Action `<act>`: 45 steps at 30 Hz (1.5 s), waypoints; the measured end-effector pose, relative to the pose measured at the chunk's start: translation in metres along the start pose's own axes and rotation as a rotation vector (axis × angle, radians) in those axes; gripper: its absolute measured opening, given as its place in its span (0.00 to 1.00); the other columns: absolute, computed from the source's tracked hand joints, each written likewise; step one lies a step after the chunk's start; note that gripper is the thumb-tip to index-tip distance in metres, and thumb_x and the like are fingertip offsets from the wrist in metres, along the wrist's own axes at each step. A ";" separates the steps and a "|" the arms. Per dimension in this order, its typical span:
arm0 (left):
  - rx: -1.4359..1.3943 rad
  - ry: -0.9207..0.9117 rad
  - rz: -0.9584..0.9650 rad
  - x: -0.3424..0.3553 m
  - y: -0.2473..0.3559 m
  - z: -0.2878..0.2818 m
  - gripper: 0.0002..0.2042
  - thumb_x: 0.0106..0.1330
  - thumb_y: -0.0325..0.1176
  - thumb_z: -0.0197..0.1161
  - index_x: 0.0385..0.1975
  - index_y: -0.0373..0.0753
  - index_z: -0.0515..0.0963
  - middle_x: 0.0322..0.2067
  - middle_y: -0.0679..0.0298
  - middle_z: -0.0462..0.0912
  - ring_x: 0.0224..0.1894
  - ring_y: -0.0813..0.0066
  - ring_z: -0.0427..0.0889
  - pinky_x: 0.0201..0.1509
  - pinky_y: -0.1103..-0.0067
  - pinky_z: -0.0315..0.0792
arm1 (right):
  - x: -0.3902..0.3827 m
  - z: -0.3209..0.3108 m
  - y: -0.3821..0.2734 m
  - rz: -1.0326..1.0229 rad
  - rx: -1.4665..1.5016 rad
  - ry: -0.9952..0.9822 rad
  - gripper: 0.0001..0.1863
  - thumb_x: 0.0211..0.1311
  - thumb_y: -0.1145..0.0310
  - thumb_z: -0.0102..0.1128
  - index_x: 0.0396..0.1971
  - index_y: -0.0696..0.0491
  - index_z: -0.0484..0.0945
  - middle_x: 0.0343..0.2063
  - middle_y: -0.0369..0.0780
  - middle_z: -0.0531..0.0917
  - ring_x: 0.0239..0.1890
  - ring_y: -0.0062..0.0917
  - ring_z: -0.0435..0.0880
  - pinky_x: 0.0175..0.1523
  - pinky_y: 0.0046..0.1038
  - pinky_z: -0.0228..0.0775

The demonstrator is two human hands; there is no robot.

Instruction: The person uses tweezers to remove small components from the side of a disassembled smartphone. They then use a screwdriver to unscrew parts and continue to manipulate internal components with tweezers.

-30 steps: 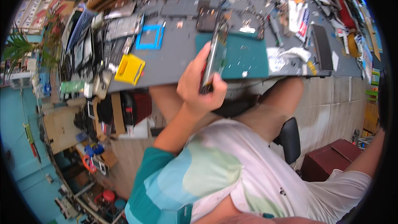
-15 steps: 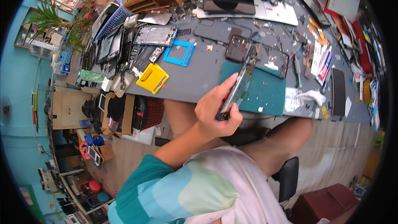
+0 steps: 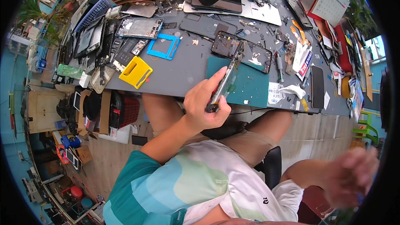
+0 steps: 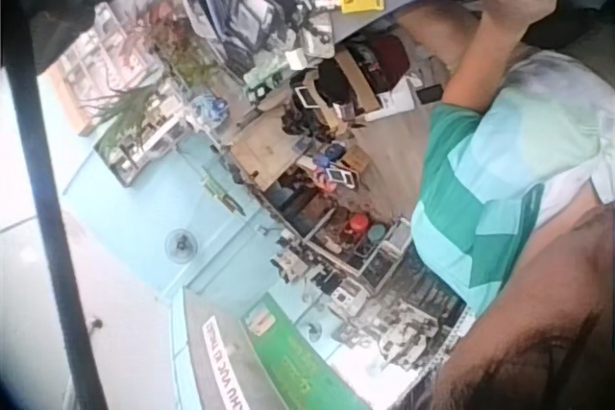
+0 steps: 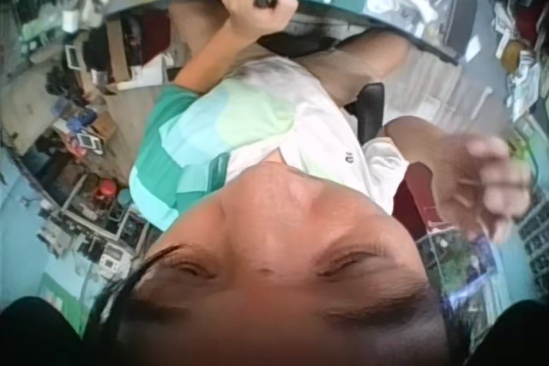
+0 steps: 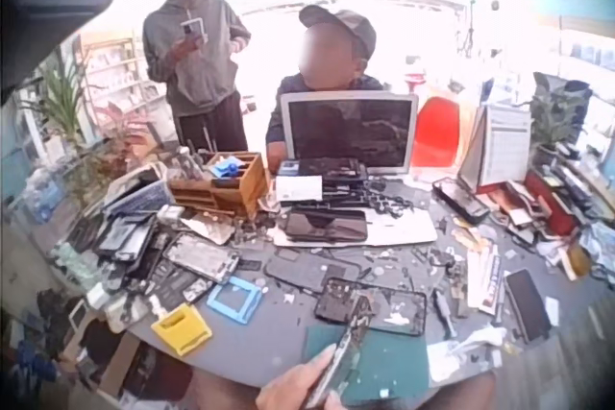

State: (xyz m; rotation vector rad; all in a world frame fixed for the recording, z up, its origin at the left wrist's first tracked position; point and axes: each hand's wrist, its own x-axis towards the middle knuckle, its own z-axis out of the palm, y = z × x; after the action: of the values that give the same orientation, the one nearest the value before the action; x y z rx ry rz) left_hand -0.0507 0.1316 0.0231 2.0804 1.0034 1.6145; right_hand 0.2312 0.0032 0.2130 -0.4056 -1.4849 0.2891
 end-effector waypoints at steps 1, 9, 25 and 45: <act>-0.041 -0.027 0.003 0.002 0.002 0.004 0.29 0.52 0.23 0.60 0.58 0.22 0.77 0.51 0.47 0.87 0.43 0.66 0.89 0.50 0.76 0.82 | -0.028 0.022 0.008 0.118 0.011 0.030 0.21 0.75 0.53 0.59 0.62 0.46 0.77 0.39 0.42 0.83 0.32 0.33 0.82 0.40 0.39 0.87; 0.005 0.042 0.092 0.003 -0.007 0.008 0.28 0.51 0.22 0.60 0.58 0.22 0.78 0.53 0.46 0.86 0.40 0.63 0.89 0.48 0.75 0.82 | -0.025 0.097 0.049 0.428 0.625 -0.336 0.12 0.79 0.61 0.54 0.58 0.42 0.75 0.40 0.41 0.84 0.33 0.28 0.82 0.37 0.31 0.86; -0.065 0.014 -0.049 0.004 0.006 0.013 0.29 0.51 0.23 0.60 0.59 0.24 0.78 0.52 0.49 0.87 0.44 0.65 0.90 0.52 0.75 0.82 | -0.026 0.251 0.026 0.392 1.611 0.035 0.13 0.77 0.69 0.57 0.55 0.55 0.83 0.45 0.45 0.88 0.43 0.36 0.87 0.45 0.32 0.80; -0.037 0.092 0.159 0.005 -0.007 0.012 0.30 0.47 0.22 0.59 0.56 0.20 0.77 0.40 0.48 0.87 0.21 0.69 0.75 0.27 0.76 0.74 | -0.083 0.090 0.103 0.740 1.395 -0.387 0.30 0.59 0.77 0.70 0.62 0.67 0.73 0.59 0.63 0.76 0.59 0.60 0.81 0.59 0.54 0.79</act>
State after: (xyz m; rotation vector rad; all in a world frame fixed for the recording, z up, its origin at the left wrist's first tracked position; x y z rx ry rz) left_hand -0.0414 0.1422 0.0183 2.1254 0.8485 1.8061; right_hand 0.1414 0.0682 0.0971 0.2918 -1.0930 1.9162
